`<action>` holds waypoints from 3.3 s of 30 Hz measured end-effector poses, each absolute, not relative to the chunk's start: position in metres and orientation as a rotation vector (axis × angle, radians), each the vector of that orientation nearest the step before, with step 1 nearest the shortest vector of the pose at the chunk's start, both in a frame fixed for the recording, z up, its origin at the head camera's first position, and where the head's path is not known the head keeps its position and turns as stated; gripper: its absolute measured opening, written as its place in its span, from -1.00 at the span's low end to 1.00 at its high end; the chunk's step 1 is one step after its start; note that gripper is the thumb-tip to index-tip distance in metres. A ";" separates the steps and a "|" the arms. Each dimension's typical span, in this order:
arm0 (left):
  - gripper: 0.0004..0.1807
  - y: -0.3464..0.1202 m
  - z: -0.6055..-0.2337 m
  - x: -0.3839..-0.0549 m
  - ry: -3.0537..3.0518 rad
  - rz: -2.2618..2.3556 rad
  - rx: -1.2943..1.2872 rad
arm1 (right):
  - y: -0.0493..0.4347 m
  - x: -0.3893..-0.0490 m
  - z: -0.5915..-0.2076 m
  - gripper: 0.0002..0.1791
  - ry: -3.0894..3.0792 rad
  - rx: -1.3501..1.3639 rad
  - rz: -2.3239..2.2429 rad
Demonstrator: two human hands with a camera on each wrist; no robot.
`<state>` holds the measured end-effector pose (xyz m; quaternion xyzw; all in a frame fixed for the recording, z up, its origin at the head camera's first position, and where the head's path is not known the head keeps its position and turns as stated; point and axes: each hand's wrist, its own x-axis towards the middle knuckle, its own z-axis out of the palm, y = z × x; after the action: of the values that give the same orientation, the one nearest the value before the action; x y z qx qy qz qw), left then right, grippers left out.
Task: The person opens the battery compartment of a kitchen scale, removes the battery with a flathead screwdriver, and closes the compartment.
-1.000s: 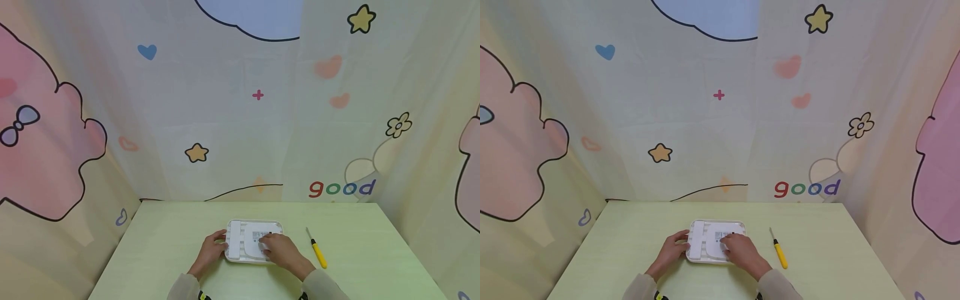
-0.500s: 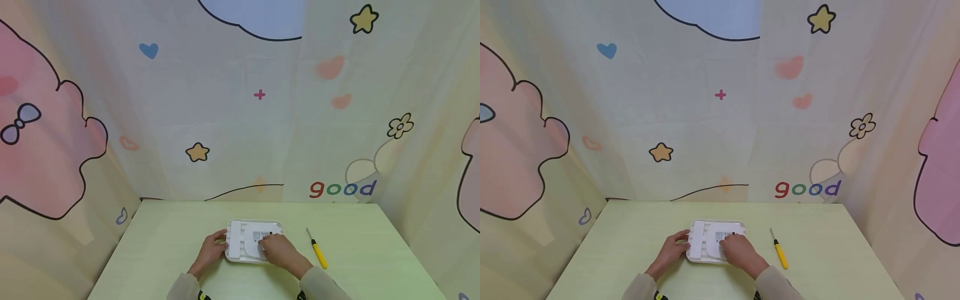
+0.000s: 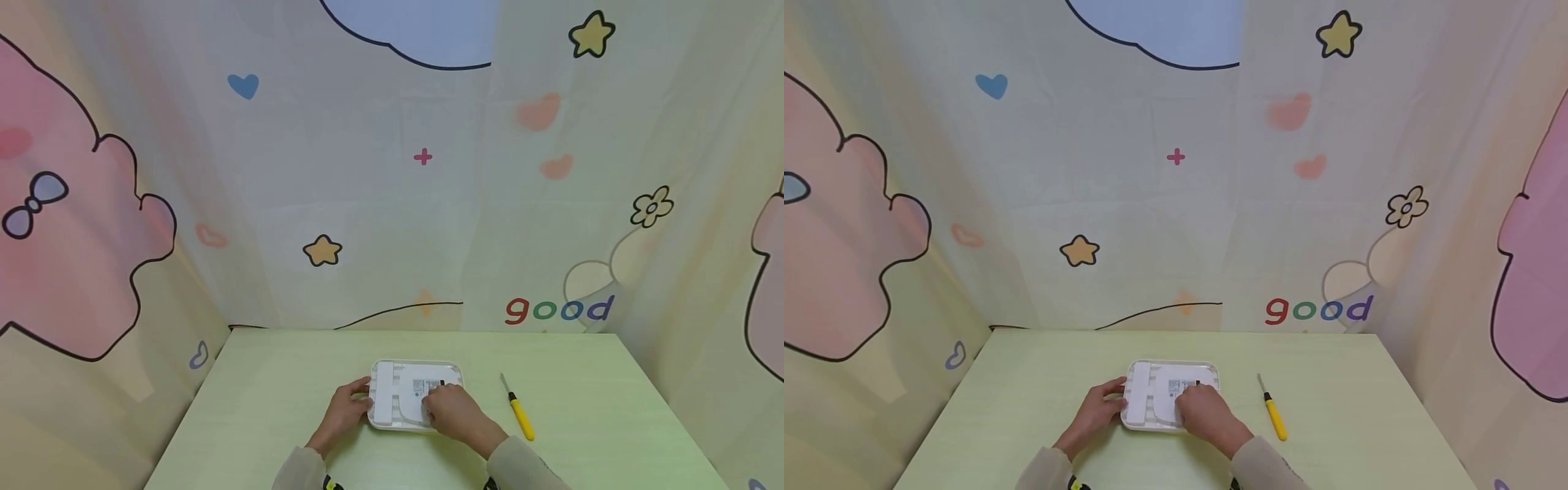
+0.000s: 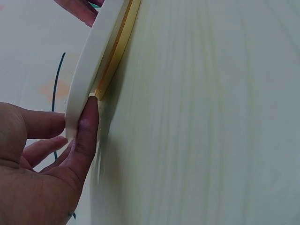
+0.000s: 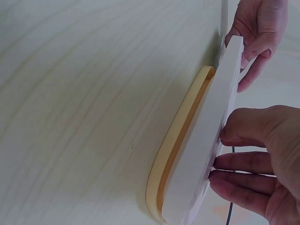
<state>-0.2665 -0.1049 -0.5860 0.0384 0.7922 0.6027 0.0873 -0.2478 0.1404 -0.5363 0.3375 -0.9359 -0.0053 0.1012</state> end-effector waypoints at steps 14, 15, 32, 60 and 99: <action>-0.41 -0.106 -0.586 -0.267 2.354 1.796 0.097 | 0.139 -0.245 -0.536 -0.79 -2.803 0.974 -0.022; -0.41 -0.106 -0.586 -0.266 2.357 1.795 0.100 | 0.139 -0.245 -0.537 -0.81 -2.801 0.971 -0.021; -0.41 -0.105 -0.587 -0.267 2.365 1.786 0.105 | 0.142 -0.246 -0.541 -0.89 -2.715 0.934 0.014; -0.40 -0.106 -0.590 -0.267 2.352 1.827 0.140 | 0.149 -0.245 -0.538 -0.85 -2.665 0.780 0.141; -0.40 -0.105 -0.590 -0.265 2.331 1.834 0.076 | 0.175 -0.244 -0.517 -0.91 -2.637 0.626 0.188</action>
<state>-0.2652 -0.1049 -0.5898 0.0255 0.7828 0.6157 0.0871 -0.2437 0.1751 -0.5171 0.2253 -0.9488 0.0678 0.2107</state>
